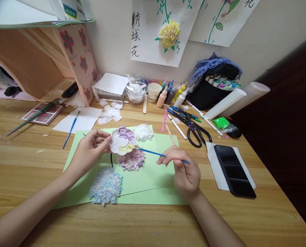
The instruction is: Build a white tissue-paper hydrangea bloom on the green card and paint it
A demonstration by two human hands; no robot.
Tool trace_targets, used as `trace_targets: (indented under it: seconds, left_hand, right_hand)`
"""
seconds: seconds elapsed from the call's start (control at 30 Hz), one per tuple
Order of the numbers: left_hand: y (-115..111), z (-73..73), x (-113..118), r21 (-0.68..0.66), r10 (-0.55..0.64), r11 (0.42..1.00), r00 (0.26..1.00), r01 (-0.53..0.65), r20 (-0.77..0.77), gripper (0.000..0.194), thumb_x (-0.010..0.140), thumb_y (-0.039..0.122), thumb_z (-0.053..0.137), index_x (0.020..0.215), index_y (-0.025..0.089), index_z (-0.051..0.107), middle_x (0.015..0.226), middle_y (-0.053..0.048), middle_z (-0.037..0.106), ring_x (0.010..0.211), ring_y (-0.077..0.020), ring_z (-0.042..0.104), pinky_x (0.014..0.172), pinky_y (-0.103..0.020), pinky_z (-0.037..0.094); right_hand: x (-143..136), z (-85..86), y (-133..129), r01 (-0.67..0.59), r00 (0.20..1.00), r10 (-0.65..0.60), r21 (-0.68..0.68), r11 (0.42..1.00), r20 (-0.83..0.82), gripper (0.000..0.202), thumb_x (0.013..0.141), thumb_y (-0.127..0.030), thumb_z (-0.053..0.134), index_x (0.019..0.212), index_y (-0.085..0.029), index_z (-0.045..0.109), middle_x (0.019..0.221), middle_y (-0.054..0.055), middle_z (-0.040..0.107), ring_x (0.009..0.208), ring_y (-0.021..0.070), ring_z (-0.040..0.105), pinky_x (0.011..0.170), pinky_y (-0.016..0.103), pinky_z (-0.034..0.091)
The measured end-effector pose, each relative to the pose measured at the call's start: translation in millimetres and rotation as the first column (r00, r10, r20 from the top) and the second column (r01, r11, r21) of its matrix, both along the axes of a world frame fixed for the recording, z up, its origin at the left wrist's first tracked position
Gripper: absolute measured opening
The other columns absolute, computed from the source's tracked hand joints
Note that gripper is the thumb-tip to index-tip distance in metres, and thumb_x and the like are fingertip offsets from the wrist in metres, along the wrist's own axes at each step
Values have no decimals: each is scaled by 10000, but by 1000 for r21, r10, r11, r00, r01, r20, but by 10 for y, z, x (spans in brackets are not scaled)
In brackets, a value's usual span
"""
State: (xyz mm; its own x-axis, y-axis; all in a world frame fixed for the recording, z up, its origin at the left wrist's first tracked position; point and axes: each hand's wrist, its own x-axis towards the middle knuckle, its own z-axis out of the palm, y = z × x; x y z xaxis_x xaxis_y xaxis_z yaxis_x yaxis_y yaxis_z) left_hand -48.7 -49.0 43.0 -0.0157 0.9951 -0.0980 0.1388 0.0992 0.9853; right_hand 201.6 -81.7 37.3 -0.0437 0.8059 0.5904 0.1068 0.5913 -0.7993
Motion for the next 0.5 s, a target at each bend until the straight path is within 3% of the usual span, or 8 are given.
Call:
trace_targets:
  seconds: [0.4, 0.5]
  left_hand:
    - [39, 34, -23, -97, 37, 995, 998, -31, 55, 312, 723, 417, 664, 853, 178, 511, 654, 12, 653, 589, -139, 648, 591, -263, 555]
    - [47, 34, -14, -109, 45, 993, 997, -38, 60, 312, 715, 413, 671, 847, 180, 511, 645, 21, 649, 578, -132, 642, 579, -248, 545]
  right_hand:
    - [39, 15, 76, 4, 988, -28, -159, 987, -153, 279, 924, -343, 407, 776, -208, 601, 631, 37, 574, 598, 165, 568, 480, 284, 394]
    - [46, 34, 80, -41, 989, 12, -190, 981, -150, 284, 928, -335, 399, 789, -204, 609, 642, 44, 586, 608, 164, 570, 489, 282, 399]
